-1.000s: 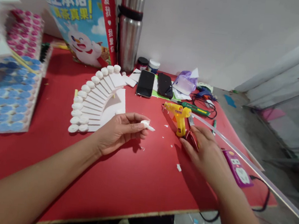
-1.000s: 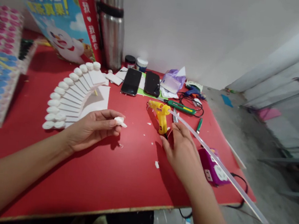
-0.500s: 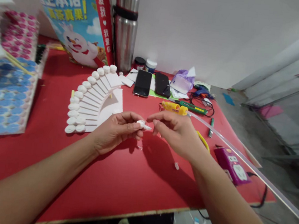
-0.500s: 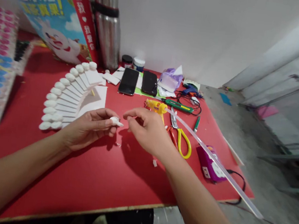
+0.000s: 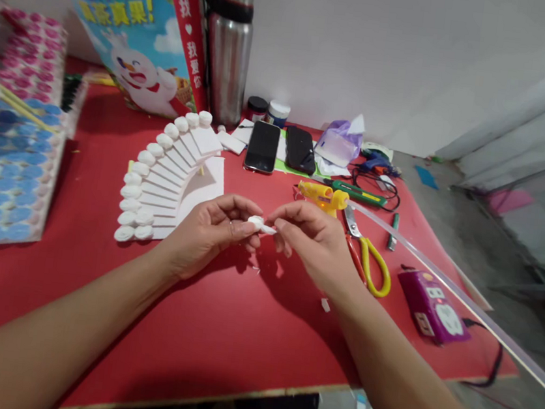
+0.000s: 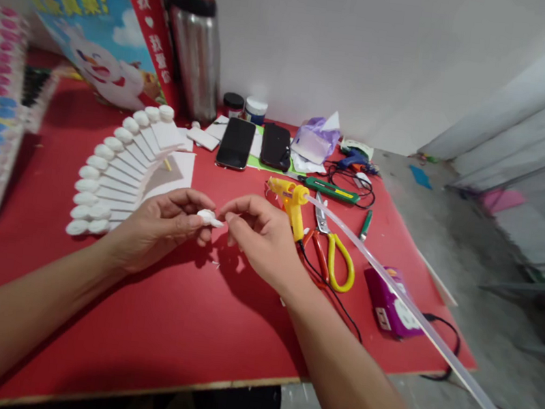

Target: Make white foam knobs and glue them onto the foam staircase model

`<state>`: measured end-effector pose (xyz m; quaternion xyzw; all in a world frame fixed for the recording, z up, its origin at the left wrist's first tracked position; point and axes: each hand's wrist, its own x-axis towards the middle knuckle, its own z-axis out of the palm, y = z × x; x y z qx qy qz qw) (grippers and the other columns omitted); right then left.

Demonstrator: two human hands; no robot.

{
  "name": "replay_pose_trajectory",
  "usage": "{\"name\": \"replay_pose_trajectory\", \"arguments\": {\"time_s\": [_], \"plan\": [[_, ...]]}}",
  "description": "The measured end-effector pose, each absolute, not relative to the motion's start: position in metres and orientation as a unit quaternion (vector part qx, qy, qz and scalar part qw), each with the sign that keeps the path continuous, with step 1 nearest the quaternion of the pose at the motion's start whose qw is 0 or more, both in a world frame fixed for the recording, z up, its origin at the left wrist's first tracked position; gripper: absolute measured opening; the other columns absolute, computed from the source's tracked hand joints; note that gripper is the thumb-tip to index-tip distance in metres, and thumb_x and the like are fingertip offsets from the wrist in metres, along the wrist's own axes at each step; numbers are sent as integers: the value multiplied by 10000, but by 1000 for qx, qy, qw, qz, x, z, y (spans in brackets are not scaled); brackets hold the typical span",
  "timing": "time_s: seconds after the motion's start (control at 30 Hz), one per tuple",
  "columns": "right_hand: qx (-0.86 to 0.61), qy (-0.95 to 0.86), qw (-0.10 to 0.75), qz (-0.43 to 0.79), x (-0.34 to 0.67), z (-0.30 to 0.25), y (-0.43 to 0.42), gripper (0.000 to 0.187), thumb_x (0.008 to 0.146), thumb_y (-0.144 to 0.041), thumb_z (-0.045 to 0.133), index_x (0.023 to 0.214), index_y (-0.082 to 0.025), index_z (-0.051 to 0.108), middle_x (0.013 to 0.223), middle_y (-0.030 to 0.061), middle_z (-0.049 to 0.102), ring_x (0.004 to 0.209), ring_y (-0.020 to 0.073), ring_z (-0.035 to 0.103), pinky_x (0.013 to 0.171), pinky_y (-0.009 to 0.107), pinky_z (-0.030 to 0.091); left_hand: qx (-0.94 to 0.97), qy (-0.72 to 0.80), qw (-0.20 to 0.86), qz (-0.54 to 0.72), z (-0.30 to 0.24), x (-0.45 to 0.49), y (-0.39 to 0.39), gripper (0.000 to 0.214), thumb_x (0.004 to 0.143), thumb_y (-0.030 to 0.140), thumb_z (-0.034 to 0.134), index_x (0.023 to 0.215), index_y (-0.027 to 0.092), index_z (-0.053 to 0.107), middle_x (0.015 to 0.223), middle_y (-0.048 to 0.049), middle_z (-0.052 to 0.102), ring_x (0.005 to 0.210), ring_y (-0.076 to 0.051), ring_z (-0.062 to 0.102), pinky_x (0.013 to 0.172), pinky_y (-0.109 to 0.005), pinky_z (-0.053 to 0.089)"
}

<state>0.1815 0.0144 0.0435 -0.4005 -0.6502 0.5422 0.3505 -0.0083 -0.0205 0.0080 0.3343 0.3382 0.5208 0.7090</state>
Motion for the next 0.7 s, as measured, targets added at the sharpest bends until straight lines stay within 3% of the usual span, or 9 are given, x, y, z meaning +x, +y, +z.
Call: {"name": "replay_pose_trajectory", "arguments": {"time_s": [0.7], "plan": [[-356, -698, 328, 528, 184, 36, 15, 76, 899, -172, 593, 935, -192, 657, 728, -32, 623, 565, 90, 580, 525, 234, 502, 382, 323, 709, 497, 4, -11, -21, 200, 854, 231, 785, 956, 169, 624, 723, -20, 713, 599, -179, 691, 502, -311, 613]]}}
